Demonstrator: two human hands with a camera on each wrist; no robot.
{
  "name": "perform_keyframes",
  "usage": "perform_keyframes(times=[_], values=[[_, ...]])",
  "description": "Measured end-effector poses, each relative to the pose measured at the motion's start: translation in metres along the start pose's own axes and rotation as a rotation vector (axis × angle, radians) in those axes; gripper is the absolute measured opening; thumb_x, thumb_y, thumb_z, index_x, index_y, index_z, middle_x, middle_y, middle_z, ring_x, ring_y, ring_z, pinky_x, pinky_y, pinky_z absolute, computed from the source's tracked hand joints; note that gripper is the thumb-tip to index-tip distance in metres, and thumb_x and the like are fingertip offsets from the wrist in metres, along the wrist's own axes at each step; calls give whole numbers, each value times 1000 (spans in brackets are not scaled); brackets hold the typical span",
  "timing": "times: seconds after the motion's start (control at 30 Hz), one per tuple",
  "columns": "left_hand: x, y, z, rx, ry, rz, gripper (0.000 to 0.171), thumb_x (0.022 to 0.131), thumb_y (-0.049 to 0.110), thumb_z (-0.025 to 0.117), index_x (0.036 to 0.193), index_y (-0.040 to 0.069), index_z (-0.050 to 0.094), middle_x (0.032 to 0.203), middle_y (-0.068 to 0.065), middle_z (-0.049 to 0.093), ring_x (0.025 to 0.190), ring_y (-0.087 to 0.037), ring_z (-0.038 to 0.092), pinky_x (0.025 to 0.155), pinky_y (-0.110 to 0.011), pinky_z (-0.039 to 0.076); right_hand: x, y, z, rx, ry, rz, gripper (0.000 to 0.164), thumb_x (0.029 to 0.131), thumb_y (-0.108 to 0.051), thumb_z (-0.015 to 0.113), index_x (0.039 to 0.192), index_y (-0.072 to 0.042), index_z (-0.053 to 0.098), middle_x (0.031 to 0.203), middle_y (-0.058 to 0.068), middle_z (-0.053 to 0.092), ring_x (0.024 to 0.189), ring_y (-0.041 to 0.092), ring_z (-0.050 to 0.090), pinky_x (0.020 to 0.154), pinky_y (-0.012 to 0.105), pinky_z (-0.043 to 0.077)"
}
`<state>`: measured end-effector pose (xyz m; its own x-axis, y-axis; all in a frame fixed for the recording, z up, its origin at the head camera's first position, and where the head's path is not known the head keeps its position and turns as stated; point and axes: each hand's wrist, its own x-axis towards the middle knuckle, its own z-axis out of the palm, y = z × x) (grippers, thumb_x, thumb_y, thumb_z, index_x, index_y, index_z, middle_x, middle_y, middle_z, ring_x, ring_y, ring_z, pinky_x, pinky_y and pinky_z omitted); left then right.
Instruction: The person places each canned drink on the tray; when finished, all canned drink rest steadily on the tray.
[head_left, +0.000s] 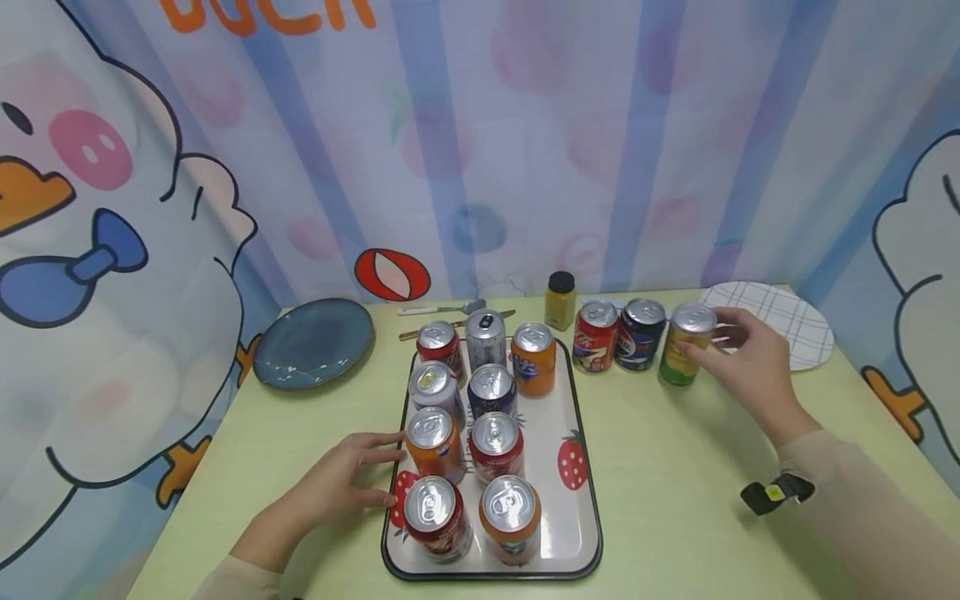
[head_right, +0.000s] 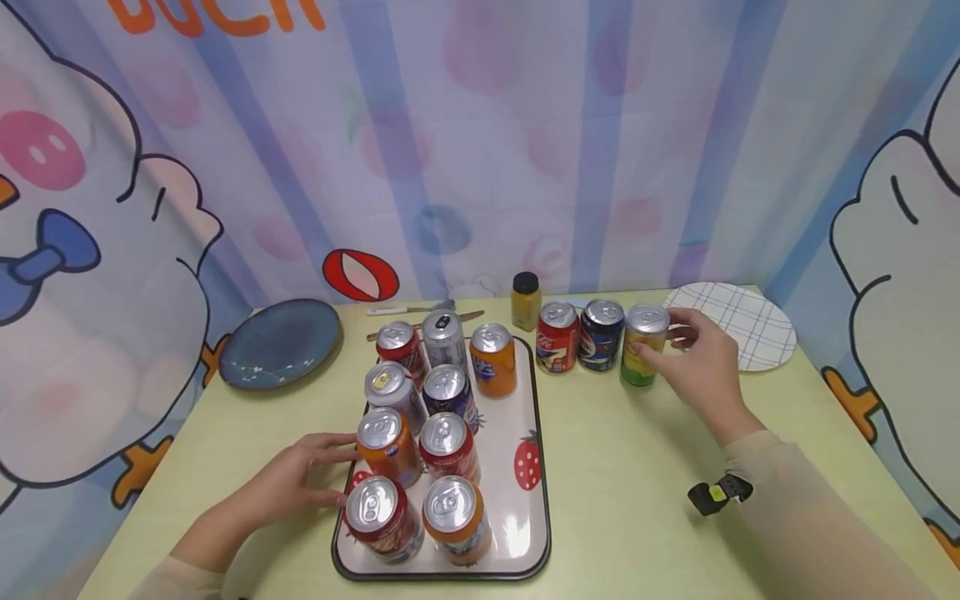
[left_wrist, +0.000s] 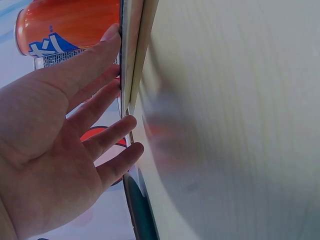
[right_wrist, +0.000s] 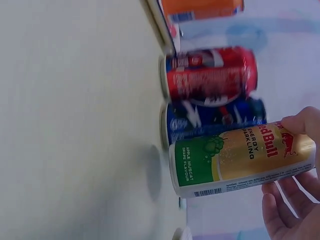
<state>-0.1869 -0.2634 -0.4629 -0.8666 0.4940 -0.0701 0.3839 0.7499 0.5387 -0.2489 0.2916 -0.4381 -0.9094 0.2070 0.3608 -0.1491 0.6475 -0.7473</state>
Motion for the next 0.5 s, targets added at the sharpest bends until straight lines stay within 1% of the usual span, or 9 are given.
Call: perform_keyframes(times=[0.13, 0.3, 0.4, 0.5], values=[[0, 1, 0, 0, -5, -12, 58, 79, 27, 90, 132, 13, 72, 153, -6, 56, 143, -42, 47, 116, -67, 37, -20, -20, 3, 15, -11, -61, 57, 80, -19, 89, 129, -2, 65, 117, 20, 73, 87, -9, 58, 75, 7, 48], [-1, 1, -1, 6, -5, -20, 58, 80, 27, 90, 132, 13, 72, 153, -6, 56, 143, -42, 46, 116, -67, 37, -38, -44, 20, 86, -59, -183, 57, 76, -12, 92, 126, -2, 67, 116, 19, 74, 89, -13, 59, 75, 6, 49], [-2, 2, -1, 5, -6, -18, 58, 80, 27, 89, 133, 13, 71, 153, -7, 56, 143, -42, 46, 116, -66, 37, -44, -58, 34, 123, -97, -228, 56, 74, -9, 92, 124, -2, 68, 113, 16, 75, 90, -9, 61, 77, 8, 51], [-1, 2, -1, 6, -5, -19, 57, 80, 27, 89, 133, 13, 71, 153, -6, 56, 143, -42, 46, 116, -66, 37, -48, -70, 48, 142, -135, -251, 55, 74, -10, 93, 123, -4, 68, 110, 13, 76, 90, 2, 64, 79, 10, 51]])
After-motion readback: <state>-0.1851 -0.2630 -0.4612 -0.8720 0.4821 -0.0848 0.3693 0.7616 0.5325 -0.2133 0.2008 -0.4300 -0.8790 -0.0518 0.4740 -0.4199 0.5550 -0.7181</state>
